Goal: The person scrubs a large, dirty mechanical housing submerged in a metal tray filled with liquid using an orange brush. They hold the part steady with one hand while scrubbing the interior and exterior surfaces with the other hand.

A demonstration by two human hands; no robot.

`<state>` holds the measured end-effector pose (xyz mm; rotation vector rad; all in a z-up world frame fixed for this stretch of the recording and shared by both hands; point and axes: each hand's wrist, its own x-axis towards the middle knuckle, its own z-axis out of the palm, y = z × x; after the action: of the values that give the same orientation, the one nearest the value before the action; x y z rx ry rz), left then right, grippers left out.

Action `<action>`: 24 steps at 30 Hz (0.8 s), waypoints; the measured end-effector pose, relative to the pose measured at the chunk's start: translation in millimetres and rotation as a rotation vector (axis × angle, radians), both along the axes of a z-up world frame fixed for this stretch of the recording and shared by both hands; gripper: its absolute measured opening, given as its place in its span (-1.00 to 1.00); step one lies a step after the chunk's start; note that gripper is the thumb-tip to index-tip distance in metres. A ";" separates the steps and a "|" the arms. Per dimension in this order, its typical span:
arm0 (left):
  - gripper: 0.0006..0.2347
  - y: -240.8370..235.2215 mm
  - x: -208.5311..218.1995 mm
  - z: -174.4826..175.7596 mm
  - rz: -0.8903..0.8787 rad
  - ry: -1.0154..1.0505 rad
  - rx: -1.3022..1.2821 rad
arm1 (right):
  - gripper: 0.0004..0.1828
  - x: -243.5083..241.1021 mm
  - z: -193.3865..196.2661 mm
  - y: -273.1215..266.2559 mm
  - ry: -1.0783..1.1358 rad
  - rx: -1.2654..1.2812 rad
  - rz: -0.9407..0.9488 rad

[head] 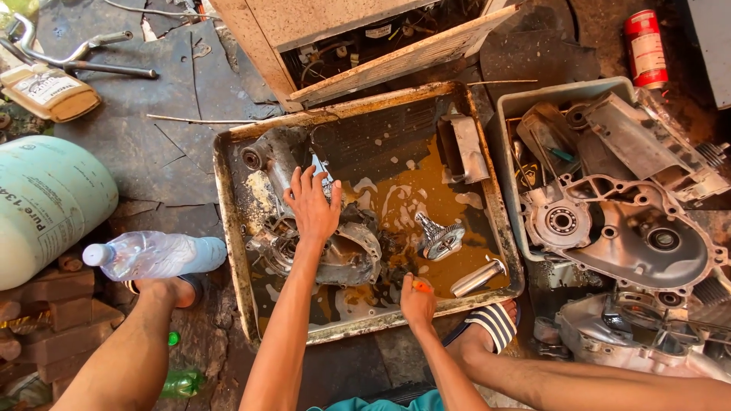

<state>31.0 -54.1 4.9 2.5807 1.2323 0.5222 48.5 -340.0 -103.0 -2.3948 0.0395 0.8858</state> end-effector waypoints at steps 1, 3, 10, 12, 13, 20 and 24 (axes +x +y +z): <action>-0.67 1.4 -0.2 -2.1 -0.003 0.000 0.000 | -0.43 1.8 12.0 7.3 0.000 0.000 -0.003; -0.68 3.3 0.3 -6.3 0.001 0.018 0.003 | -0.45 5.3 36.3 21.1 0.068 0.366 -0.306; -0.70 -0.3 0.7 -2.0 -0.005 0.028 0.007 | -0.42 20.7 10.4 35.2 0.190 0.282 -0.342; -0.71 -0.1 0.5 -1.6 -0.003 0.020 0.015 | -0.34 22.0 -10.6 40.5 0.197 0.276 -0.519; -0.71 -0.4 0.0 -1.1 -0.005 0.023 0.013 | -0.34 20.3 1.4 45.4 0.198 0.273 -0.522; -0.71 -3.4 0.7 4.8 -0.006 0.025 0.029 | -0.40 20.7 39.5 62.4 0.179 0.250 -0.438; -0.72 -3.9 2.9 5.3 -0.005 0.025 0.034 | -0.42 23.9 14.7 57.8 0.135 0.180 -0.363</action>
<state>33.9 -58.0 10.2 2.6249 1.2355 0.5164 72.4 -282.1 -88.3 -2.0688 0.4158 0.8357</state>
